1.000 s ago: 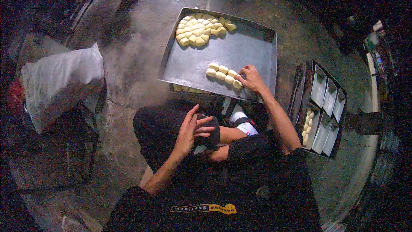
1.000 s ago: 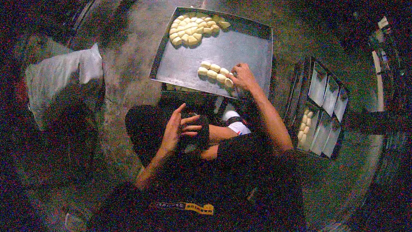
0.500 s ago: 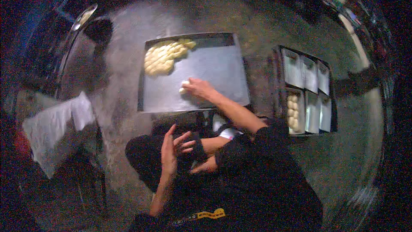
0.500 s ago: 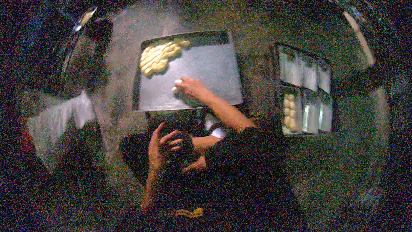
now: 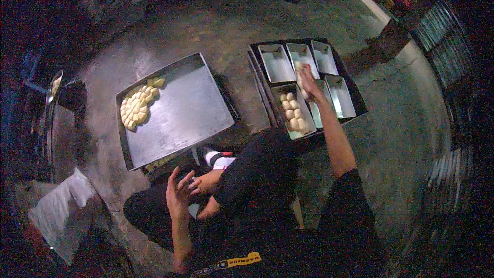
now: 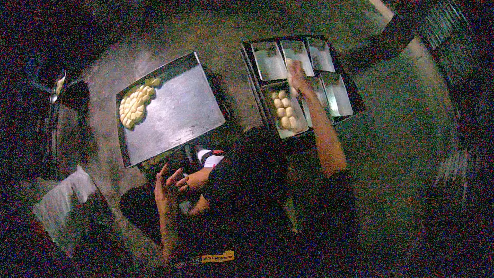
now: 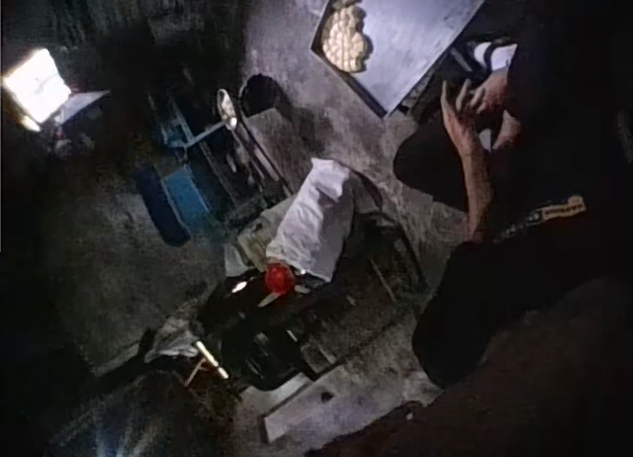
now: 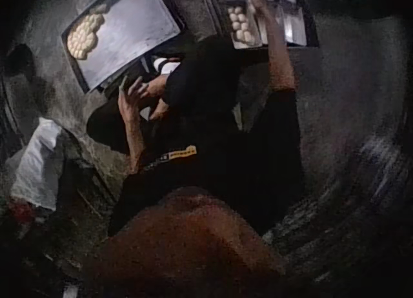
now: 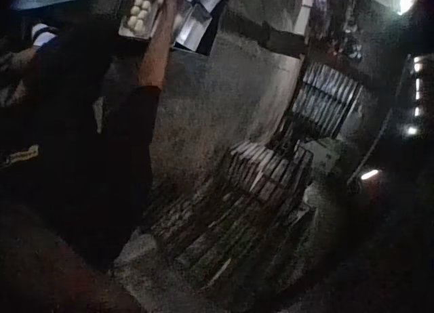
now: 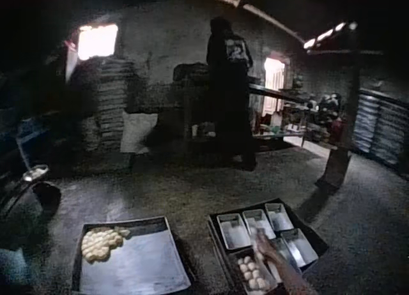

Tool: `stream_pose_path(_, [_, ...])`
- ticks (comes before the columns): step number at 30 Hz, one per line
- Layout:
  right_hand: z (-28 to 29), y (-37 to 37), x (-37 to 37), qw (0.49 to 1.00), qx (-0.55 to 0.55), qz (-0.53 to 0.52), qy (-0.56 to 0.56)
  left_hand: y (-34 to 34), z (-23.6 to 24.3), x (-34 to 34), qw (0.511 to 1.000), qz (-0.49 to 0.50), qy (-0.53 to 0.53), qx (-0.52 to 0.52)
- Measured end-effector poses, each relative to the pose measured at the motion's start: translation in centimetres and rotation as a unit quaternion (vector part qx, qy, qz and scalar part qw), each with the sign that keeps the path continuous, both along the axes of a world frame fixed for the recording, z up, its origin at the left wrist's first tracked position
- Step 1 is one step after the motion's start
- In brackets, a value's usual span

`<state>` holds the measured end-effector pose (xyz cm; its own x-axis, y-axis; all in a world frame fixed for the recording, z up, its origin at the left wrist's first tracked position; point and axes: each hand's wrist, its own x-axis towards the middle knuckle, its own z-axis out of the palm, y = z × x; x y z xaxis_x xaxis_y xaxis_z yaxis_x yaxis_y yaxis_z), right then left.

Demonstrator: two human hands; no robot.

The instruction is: The person shapes pieces of dough into small rolls by hand and places them onto a metal baking tray and into loaf pans.

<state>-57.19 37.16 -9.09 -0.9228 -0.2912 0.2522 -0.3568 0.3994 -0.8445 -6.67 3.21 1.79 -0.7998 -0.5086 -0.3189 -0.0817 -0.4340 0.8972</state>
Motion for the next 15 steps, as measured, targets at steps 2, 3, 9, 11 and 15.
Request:
stream_pose_path(2, [-1.4, 5.9, 1.4, 0.986, 0.125, -0.107, 0.018, 1.0, 0.1, -0.7, 1.000, -0.016, -0.022, -0.010])
stream_pose_path(3, [-1.0, 4.6, 3.5, 0.974, 0.170, -0.146, 0.009, 0.9, 0.4, -0.3, 0.999, -0.003, -0.035, -0.023])
stream_pose_path(9, [-2.5, 7.8, 7.1, 0.785, 0.611, -0.022, 0.097, 2.1, 1.4, -2.1, 0.999, -0.021, -0.025, -0.035])
stream_pose_path(11, [3.2, 2.6, 11.1, 0.869, 0.476, -0.133, 0.019, 1.3, 2.3, -1.4, 0.998, 0.003, -0.033, -0.045])
stream_pose_path(15, [9.2, -0.5, 13.5, 0.792, 0.491, -0.148, 0.331, 0.9, 1.4, -0.8, 0.998, 0.005, -0.027, -0.049])
